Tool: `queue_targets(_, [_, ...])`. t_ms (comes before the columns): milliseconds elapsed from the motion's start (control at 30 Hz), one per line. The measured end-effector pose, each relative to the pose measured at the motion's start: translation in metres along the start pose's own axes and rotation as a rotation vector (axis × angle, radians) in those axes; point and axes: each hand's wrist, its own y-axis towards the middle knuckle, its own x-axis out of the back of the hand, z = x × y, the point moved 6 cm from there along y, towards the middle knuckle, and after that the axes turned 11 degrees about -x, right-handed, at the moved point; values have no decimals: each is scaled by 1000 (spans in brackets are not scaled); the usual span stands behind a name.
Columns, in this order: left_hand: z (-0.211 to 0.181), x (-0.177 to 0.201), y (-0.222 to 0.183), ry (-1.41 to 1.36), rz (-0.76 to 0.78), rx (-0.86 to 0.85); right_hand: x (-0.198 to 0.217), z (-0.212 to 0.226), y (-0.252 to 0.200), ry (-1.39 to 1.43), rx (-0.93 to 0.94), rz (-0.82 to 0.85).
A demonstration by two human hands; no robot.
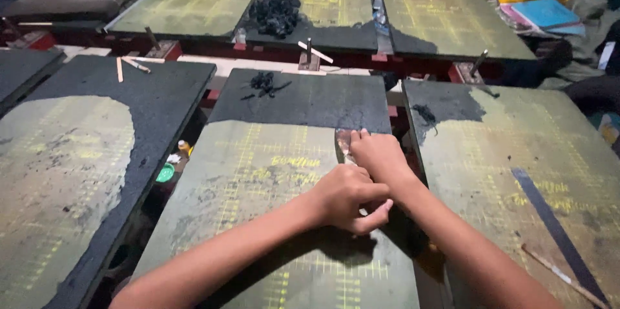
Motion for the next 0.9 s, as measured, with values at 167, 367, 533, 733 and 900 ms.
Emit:
queue_targets(167, [-25, -16, -22, 110, -12, -32, 15, 22, -22, -28, 47, -61])
queue_targets(367, [-54, 25, -7, 22, 62, 92, 34, 48, -26, 131, 104, 216])
queue_targets(533, [-20, 29, -21, 108, 63, 92, 7, 56, 10, 149, 94, 274])
queue_targets(733, [13, 43, -32, 143, -13, 95, -4, 58, 38, 220, -4, 507])
queue_targets(900, [3, 47, -20, 142, -44, 156, -9, 55, 37, 225, -59, 500])
